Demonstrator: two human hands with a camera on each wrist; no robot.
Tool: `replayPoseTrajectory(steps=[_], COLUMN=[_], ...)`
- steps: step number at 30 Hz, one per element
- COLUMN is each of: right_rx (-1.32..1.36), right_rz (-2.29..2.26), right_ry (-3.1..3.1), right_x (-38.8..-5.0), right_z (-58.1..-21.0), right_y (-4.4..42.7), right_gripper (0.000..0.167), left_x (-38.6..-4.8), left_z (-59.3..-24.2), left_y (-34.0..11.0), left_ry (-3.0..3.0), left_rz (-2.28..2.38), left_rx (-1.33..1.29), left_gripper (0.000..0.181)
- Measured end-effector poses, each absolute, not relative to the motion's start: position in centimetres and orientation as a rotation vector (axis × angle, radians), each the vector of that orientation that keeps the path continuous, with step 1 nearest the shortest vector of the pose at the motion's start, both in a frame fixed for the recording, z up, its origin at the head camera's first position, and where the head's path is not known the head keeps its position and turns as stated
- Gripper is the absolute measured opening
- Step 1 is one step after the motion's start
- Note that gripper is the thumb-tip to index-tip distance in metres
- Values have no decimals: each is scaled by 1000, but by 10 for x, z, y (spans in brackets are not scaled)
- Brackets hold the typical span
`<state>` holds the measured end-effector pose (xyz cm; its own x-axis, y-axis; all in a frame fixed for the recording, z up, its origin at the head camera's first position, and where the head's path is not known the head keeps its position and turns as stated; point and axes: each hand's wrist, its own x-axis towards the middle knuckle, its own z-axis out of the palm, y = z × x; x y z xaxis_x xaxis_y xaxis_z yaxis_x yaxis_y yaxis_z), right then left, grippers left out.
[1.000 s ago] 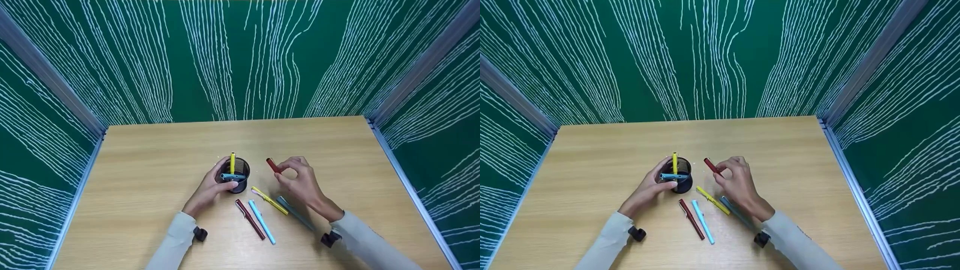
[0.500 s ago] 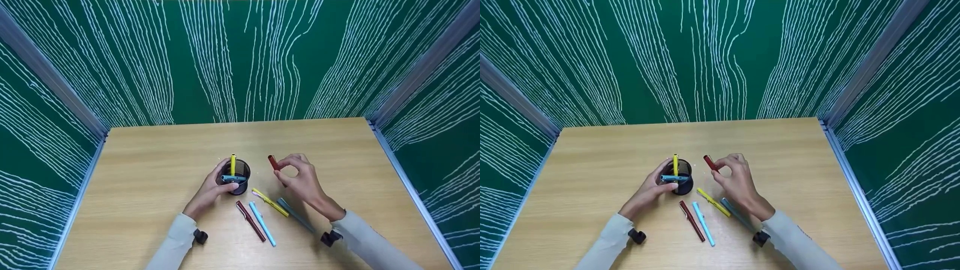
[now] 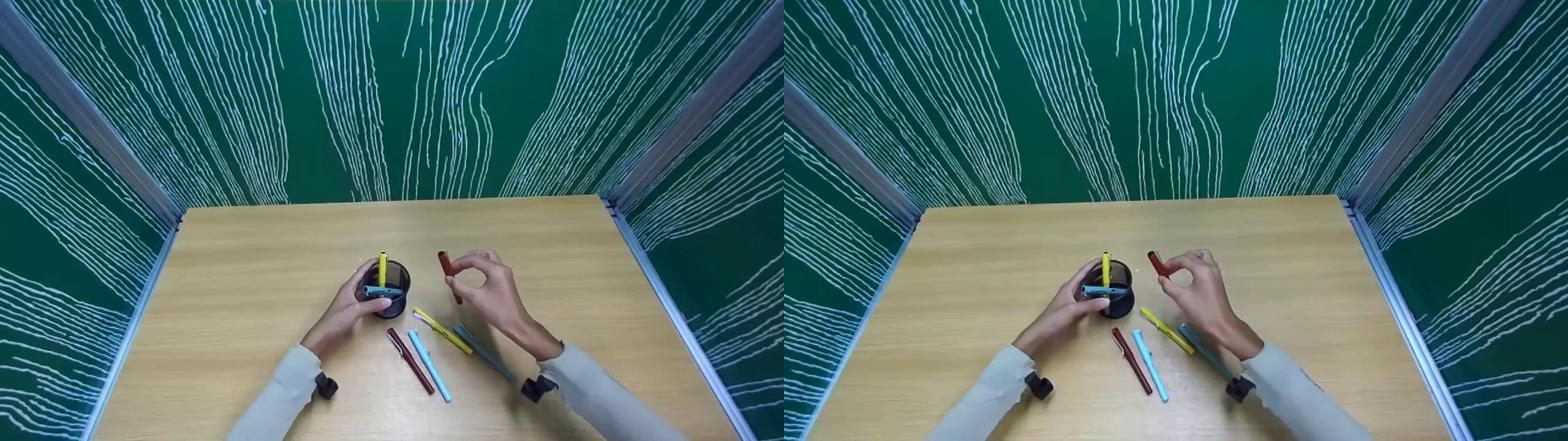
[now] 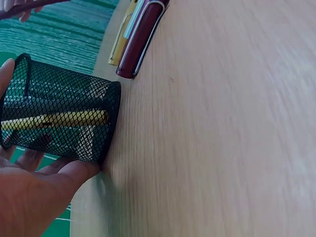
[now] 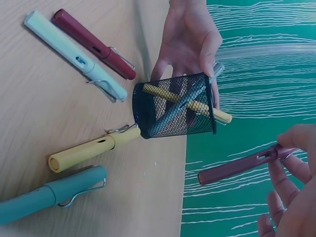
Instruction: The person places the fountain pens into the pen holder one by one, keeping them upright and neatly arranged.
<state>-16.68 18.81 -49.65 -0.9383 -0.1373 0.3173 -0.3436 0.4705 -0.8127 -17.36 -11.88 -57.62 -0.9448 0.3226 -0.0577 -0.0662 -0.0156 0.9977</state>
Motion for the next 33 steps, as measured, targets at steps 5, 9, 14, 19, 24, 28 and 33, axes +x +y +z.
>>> replayPoseTrajectory(steps=[5,9,14,19,24,28,33], right_rx=[401,399,399,416,450,466,490], right_rz=[1485,1506,1522,1526,1528,1536,1543], right_ry=[-2496,-2502,-2517,-2510,-2509,-2525,-2534], right_x=[-168,-168,-170,-174,-176,-177,-179], right_z=[-492,-488,-484,-483,-484,-483,-482], right_y=[185,179,171,164,158,152,147], right_gripper=[18,18,18,18,18,19,19], left_x=[-173,-172,-173,-174,-175,-174,-174], left_z=[-576,-576,-574,-572,-573,-573,-572], left_y=[-119,-120,-121,-120,-120,-121,-120], left_ry=[2021,2028,2054,2062,2055,2075,2091], left_rz=[2006,1997,1985,1989,2012,1991,1976], left_rx=[256,264,256,290,346,334,316], left_gripper=[93,93,93,92,90,92,92])
